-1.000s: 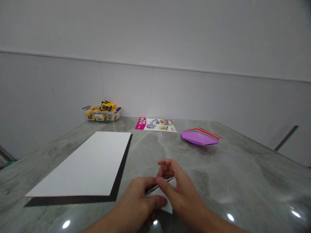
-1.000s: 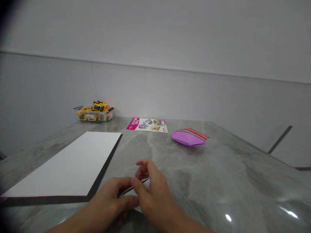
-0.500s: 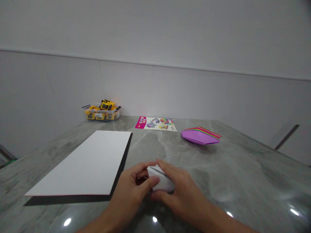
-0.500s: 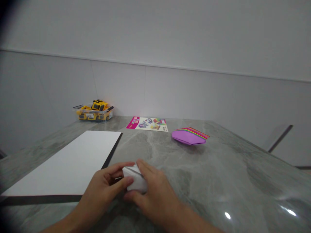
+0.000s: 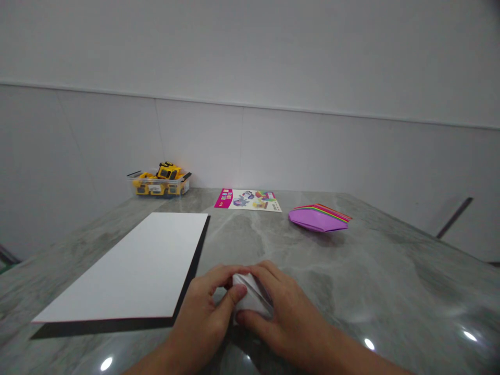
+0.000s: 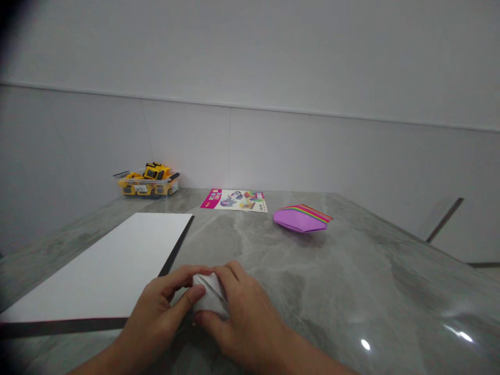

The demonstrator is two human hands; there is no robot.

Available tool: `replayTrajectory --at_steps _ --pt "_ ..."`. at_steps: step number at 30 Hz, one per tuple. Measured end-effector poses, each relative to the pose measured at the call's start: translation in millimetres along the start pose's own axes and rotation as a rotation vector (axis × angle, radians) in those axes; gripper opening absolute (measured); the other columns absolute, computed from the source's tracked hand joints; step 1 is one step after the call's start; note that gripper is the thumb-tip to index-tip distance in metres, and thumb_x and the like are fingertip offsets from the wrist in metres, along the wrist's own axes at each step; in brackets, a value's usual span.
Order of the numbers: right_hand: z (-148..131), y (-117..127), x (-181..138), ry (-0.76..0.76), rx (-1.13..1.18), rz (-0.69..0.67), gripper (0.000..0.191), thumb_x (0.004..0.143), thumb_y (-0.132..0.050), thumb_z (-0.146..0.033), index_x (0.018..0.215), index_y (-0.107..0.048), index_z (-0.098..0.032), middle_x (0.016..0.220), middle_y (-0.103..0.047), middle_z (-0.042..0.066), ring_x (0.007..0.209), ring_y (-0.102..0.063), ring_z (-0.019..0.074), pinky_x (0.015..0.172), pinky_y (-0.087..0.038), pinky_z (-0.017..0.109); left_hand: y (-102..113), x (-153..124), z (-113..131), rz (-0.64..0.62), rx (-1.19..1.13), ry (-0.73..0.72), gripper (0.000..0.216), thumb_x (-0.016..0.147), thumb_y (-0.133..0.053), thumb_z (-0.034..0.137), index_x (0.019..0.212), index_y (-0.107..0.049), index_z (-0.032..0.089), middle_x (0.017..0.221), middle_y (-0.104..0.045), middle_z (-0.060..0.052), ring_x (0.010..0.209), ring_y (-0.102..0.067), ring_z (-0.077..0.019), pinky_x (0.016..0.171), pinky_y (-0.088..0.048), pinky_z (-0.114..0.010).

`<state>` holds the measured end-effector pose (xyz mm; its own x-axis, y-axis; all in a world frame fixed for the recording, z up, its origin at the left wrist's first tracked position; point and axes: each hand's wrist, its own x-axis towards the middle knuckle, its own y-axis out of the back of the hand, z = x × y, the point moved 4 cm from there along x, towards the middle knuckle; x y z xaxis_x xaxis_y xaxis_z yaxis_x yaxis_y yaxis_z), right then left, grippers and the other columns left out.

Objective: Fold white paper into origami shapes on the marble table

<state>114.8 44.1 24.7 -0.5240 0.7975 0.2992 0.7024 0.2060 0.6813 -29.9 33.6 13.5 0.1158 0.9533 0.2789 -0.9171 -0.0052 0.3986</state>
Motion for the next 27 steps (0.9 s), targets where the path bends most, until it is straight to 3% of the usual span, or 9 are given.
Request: replayTrajectory --at_steps 16,21,27 --pt "2.9 -1.6 -0.8 -0.03 -0.017 -0.003 0.043 0.073 -0.069 -0.02 0.113 -0.056 -0.023 0.106 -0.056 0.003 0.097 -0.053 0.0187 0.085 -0.041 0.031 1.5 2.6 0.1 0.024 0.046 0.023 0.025 0.084 -0.056 0.03 0.105 -0.066 0.022 0.084 -0.068 -0.002 0.08 -0.061 -0.0187 0.075 -0.045 -0.03" --pt "9.3 0.2 0.9 -0.055 -0.019 0.072 0.033 0.076 -0.066 -0.023 0.108 -0.057 -0.021 0.101 -0.057 0.003 0.09 -0.055 0.0177 0.078 -0.042 0.031 2.0 6.5 -6.7 0.051 -0.003 0.083 0.027 0.081 -0.059 0.035 0.103 -0.067 0.021 0.082 -0.068 -0.001 0.079 -0.062 -0.0195 0.076 -0.046 -0.03" --pt "4.2 13.1 5.0 0.038 -0.047 0.205 0.02 0.079 -0.063 -0.021 0.098 -0.059 -0.018 0.094 -0.059 0.005 0.09 -0.055 0.0199 0.078 -0.043 0.034 7.2 8.5 -1.0 0.063 -0.057 -0.005 0.022 0.083 -0.057 0.035 0.095 -0.068 0.02 0.089 -0.069 -0.003 0.086 -0.061 -0.0206 0.08 -0.045 -0.03"
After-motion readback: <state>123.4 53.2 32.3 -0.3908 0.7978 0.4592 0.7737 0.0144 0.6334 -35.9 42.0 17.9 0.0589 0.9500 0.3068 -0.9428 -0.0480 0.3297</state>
